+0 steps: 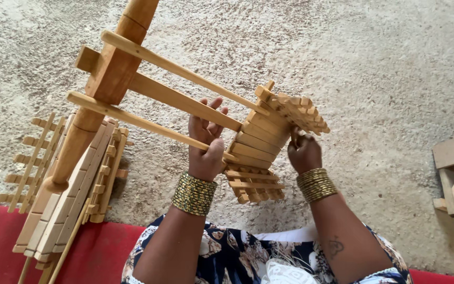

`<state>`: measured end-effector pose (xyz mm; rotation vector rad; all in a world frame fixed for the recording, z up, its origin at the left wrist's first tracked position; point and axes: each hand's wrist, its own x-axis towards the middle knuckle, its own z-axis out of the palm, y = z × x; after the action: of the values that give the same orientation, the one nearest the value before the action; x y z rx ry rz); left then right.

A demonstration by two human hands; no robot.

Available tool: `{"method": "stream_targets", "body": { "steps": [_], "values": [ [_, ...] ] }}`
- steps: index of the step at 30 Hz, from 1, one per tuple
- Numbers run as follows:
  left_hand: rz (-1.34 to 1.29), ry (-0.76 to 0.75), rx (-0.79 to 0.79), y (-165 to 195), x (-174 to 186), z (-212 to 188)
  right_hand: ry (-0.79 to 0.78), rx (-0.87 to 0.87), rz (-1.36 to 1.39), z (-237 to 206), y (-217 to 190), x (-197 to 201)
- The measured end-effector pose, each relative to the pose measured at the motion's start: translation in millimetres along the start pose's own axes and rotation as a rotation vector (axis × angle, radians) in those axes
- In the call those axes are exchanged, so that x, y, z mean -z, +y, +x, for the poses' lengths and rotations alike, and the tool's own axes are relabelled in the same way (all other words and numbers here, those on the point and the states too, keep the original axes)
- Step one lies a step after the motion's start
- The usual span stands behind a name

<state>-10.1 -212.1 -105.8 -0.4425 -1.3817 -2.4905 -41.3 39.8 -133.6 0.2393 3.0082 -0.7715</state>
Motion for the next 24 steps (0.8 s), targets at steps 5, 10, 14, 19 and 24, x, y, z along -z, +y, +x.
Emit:
{"method": "stream_targets", "body": {
  "steps": [5,10,14,19,24],
  "values": [
    [0.051,0.089,0.03,-2.7,8.1,2.9,0.513,0.568,0.17,-9.6,-5.5,-1.3],
    [-0.016,0.162,0.052,0.0,10.0,13.1,0.636,0.761,0.142,-13.7,-34.6,20.2],
    [0.009,0.207,0.121,7.4,6.4,15.7,0.797,0.996,-0.159,14.3,-71.9,25.9],
    [0.029,0.26,0.157,20.1,5.0,17.4,0.935,1.052,-0.46,36.4,-80.5,16.4],
    [0.087,0.269,0.192,25.7,7.0,19.9,0.703,0.932,-0.418,16.8,-46.9,13.3]
  ]
}}
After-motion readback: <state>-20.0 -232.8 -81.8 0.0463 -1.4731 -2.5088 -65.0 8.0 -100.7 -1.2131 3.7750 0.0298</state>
